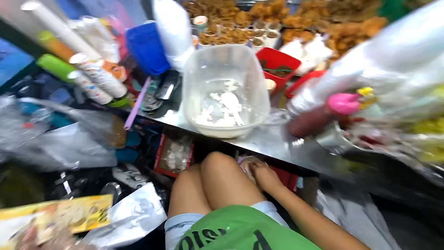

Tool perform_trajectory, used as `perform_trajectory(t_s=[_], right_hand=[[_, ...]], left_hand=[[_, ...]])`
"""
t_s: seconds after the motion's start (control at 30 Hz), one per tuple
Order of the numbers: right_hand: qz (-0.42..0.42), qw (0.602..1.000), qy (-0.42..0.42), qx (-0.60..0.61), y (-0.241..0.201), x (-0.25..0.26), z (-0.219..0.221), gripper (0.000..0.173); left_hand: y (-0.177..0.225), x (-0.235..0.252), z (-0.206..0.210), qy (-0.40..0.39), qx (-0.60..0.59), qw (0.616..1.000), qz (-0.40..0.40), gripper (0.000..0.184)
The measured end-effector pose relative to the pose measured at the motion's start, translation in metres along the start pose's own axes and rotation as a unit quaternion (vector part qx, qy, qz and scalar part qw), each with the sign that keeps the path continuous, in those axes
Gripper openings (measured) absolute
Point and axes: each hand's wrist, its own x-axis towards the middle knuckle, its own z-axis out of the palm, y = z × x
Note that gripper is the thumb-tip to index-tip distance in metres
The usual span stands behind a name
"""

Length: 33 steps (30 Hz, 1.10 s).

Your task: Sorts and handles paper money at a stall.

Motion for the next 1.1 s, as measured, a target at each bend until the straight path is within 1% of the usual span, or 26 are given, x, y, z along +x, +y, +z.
perform_trajectory(t_s=[0.03,0.07,0.13,0.2,0.23,0.3,0.37,0.4,0.43,0.5,0.57,0.6,0.67,0.7,0.73,0.77,0.8,0.83,0.87,0.9,0.93,1.0,1.1], right_hand=[[-0.014,1.000,0.020,0.002,-0.004,-0.005,-0.006,0.033],[-0.040,0.998,0.054,0.013,-0.007,-0.009,-0.010,0.029],[-0.118,0.983,0.134,0.053,-0.012,-0.012,-0.013,0.024],[-0.211,0.951,0.206,0.092,-0.023,-0.009,-0.014,0.022],[-0.256,0.932,0.234,0.104,-0.032,-0.007,-0.016,0.024],[-0.342,0.890,0.271,0.132,-0.057,-0.005,-0.017,0.027],[-0.424,0.852,0.262,0.159,-0.079,-0.001,-0.009,0.026],[-0.457,0.842,0.235,0.164,-0.087,0.002,-0.002,0.025],[-0.479,0.841,0.196,0.157,-0.094,0.004,0.007,0.024],[-0.497,0.857,0.097,0.097,-0.104,0.004,0.019,0.018],[-0.503,0.863,0.046,0.007,-0.110,0.007,0.021,0.016],[-0.498,0.866,0.035,-0.004,-0.110,0.007,0.019,0.016],[-0.484,0.875,0.023,0.012,-0.109,0.007,0.014,0.017],[-0.475,0.880,0.010,0.017,-0.110,0.005,0.010,0.019],[-0.460,0.888,-0.014,0.014,-0.113,0.000,0.002,0.022],[-0.435,0.899,-0.058,0.004,-0.120,-0.007,-0.010,0.027],[-0.425,0.902,-0.075,-0.004,-0.123,-0.011,-0.015,0.028],[-0.434,0.899,-0.058,-0.003,-0.120,-0.009,-0.011,0.027],[-0.457,0.890,-0.014,0.005,-0.114,-0.001,0.001,0.023],[-0.472,0.882,0.010,0.013,-0.109,0.004,0.009,0.020],[-0.480,0.877,0.019,0.016,-0.106,0.007,0.013,0.019],[-0.482,0.876,0.017,0.015,-0.106,0.007,0.014,0.020],[-0.472,0.881,0.007,0.013,-0.107,0.005,0.011,0.020]], left_hand=[[0.017,-0.005,0.016,0.027,0.002,0.999,-0.047,0.032],[0.030,-0.008,0.029,0.050,0.029,0.995,-0.079,0.038],[0.043,-0.011,0.045,0.081,0.075,0.989,-0.099,0.042],[0.039,-0.013,0.048,0.088,0.062,0.990,-0.088,0.042],[0.038,-0.014,0.049,0.089,0.048,0.991,-0.090,0.042],[0.038,-0.015,0.053,0.106,0.039,0.988,-0.109,0.042],[0.038,-0.016,0.052,0.118,0.056,0.984,-0.123,0.042],[0.037,-0.016,0.050,0.122,0.066,0.983,-0.121,0.041],[0.037,-0.017,0.047,0.124,0.079,0.982,-0.121,0.041],[0.048,-0.017,0.040,0.120,0.117,0.973,-0.157,0.040],[0.058,-0.014,0.035,0.119,0.145,0.962,-0.198,0.042],[0.054,-0.015,0.031,0.128,0.140,0.962,-0.194,0.043],[0.038,-0.018,0.022,0.149,0.118,0.968,-0.165,0.042],[0.034,-0.018,0.019,0.153,0.108,0.968,-0.164,0.042],[0.033,-0.017,0.018,0.156,0.099,0.968,-0.169,0.042],[0.033,-0.016,0.017,0.156,0.092,0.968,-0.173,0.042],[0.032,-0.013,0.017,0.158,0.081,0.967,-0.180,0.042],[0.030,-0.011,0.018,0.163,0.064,0.966,-0.190,0.041],[0.029,-0.009,0.019,0.169,0.049,0.964,-0.197,0.041],[0.026,-0.008,0.020,0.171,0.043,0.964,-0.199,0.040],[0.022,-0.006,0.019,0.171,0.047,0.964,-0.197,0.040],[0.014,-0.003,0.016,0.149,0.054,0.966,-0.202,0.043],[0.001,0.011,0.007,0.140,0.021,0.964,-0.226,0.048]])
